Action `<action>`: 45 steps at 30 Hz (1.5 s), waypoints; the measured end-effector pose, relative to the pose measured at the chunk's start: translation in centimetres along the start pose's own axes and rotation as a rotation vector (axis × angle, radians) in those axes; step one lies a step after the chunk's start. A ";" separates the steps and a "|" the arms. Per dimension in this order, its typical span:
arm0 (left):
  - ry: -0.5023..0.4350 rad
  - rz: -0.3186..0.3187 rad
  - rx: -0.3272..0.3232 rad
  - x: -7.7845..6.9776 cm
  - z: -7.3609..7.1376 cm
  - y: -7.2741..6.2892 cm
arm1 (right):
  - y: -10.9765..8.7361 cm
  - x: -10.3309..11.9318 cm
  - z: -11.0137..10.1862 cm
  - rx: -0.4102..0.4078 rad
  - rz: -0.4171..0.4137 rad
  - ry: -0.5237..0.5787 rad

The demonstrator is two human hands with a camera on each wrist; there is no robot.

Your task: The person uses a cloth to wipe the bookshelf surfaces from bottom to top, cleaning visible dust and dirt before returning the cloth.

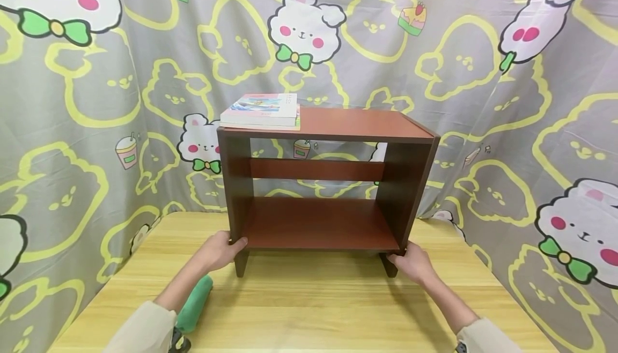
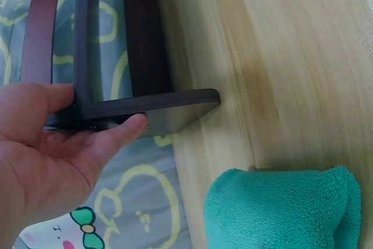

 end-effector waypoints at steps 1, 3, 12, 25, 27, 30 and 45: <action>-0.003 -0.002 0.004 0.0 0.0 0.0 | 0.0 0.0 0.1 -0.001 0.000 0.004; -0.004 0.001 0.009 0.0 0.0 0.0 | 0.0 0.0 0.2 -0.007 0.003 0.008; -0.012 -0.009 0.018 0.2 0.0 0.1 | -0.2 -0.4 0.8 -0.063 0.029 0.035; -0.029 -0.018 0.024 0.1 0.1 -0.2 | -0.6 -1.0 1.2 -0.085 0.063 0.094; -0.032 -0.015 0.026 0.1 0.2 -0.2 | -0.6 -1.1 1.2 -0.082 0.067 0.093; -0.042 -0.014 0.026 0.1 0.2 -0.2 | -0.6 -1.1 1.1 -0.084 0.068 0.093; 0.208 -0.054 0.266 0.9 -1.8 -3.4 | -0.6 -0.6 0.7 -0.064 0.089 0.088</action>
Point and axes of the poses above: each hand's wrist, its own y-axis towards the middle knuckle, its own z-axis out of the palm, x = y × z, the point moved 2 cm from there along y, towards the middle knuckle, and after that the axes turned 5 degrees about z, right-handed, at the moved point
